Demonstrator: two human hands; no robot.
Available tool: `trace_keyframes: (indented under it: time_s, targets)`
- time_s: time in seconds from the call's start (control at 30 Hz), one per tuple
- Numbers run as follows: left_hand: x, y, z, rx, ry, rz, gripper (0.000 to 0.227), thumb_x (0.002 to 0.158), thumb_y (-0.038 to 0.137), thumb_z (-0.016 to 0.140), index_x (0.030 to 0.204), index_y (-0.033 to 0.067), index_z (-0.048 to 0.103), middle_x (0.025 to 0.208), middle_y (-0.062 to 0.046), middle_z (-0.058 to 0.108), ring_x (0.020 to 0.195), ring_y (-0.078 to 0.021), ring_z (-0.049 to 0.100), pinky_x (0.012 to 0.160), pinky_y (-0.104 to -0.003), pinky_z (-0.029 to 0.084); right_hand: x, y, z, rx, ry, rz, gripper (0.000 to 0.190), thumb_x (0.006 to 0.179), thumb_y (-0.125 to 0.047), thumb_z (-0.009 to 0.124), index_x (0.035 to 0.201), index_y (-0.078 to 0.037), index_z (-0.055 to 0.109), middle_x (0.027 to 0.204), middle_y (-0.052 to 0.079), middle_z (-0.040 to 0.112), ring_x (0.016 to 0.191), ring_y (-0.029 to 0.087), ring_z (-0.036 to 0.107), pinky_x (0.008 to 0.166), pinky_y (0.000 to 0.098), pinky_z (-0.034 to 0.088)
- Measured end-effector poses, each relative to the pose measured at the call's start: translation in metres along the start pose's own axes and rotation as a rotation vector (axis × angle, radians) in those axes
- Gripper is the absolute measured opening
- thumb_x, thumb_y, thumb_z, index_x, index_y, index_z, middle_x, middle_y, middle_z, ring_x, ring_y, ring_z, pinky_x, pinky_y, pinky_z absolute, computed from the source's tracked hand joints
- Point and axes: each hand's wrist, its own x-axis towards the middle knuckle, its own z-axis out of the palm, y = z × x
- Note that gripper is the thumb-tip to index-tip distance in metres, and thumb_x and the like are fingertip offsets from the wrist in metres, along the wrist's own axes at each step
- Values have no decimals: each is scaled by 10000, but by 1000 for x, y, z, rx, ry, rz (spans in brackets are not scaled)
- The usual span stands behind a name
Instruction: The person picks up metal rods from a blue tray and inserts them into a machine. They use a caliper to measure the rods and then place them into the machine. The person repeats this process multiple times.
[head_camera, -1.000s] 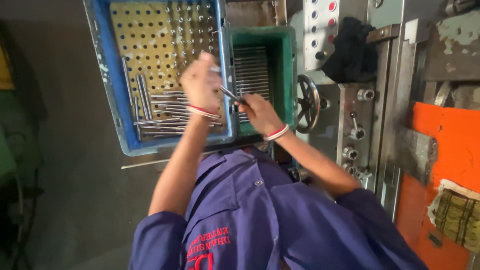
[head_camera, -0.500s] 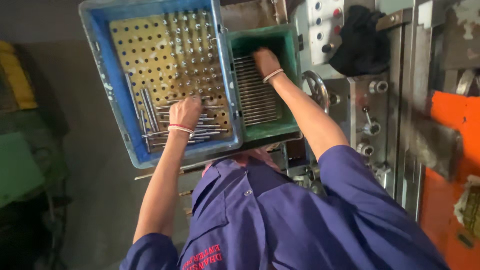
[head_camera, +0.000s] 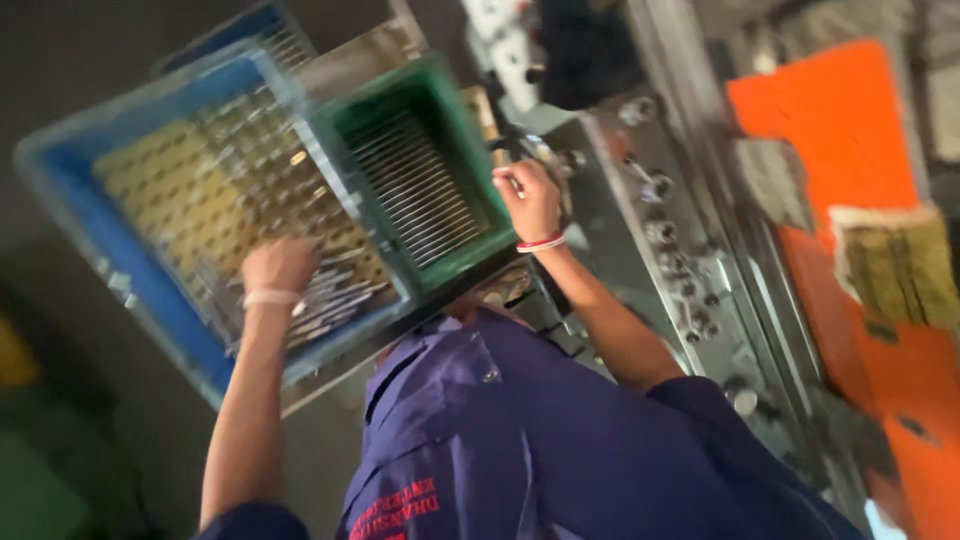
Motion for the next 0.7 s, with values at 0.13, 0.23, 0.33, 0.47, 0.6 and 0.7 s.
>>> trace_keyframes:
  time_s: [0.13,0.23,0.33,0.47,0.6,0.7]
  targets:
    - [-50,-6,-17,-263,568,-47,366,1005,504,717,1018,146,790,917,-107,750,827,-313,714,702,-440,558,1,107,-97,-227,229,65,138,863,-42,764,994,-33,723,923,149,671,770,285,675,694,382,541]
    - [-74,10,-44,-492,639,-136,410,1050,517,784,1027,108,804,879,-140,727,803,-301,704,728,-391,540,7,193,-131,-584,127,138,89,860,-107,754,936,-61,742,915,172,690,835,358,677,740,465,540]
    - [-75,58,-76,-582,679,-51,350,1042,375,871,996,37,795,818,-159,711,720,-265,683,708,-341,521,0,250,-150,-713,71,162,154,793,-201,714,891,-95,765,901,200,700,848,408,680,760,521,541]
    - [-81,130,-108,-804,688,189,216,1030,191,857,1064,-9,783,897,-135,744,759,-188,689,751,-288,525,1,273,-137,-742,-48,353,160,858,-292,697,848,-152,773,917,141,724,858,369,698,679,524,548]
    - [-80,191,-141,-888,632,253,170,985,121,837,1079,-8,778,888,-121,750,732,-138,682,789,-278,523,12,280,-143,-721,-56,266,167,881,-303,696,840,-158,768,881,112,733,867,351,702,673,517,551]
    - [-84,222,-157,-881,644,375,178,996,118,836,1100,-13,776,973,-117,765,802,-133,710,765,-239,526,5,285,-143,-647,-12,222,197,879,-326,702,817,-146,754,867,100,734,870,339,706,688,511,554]
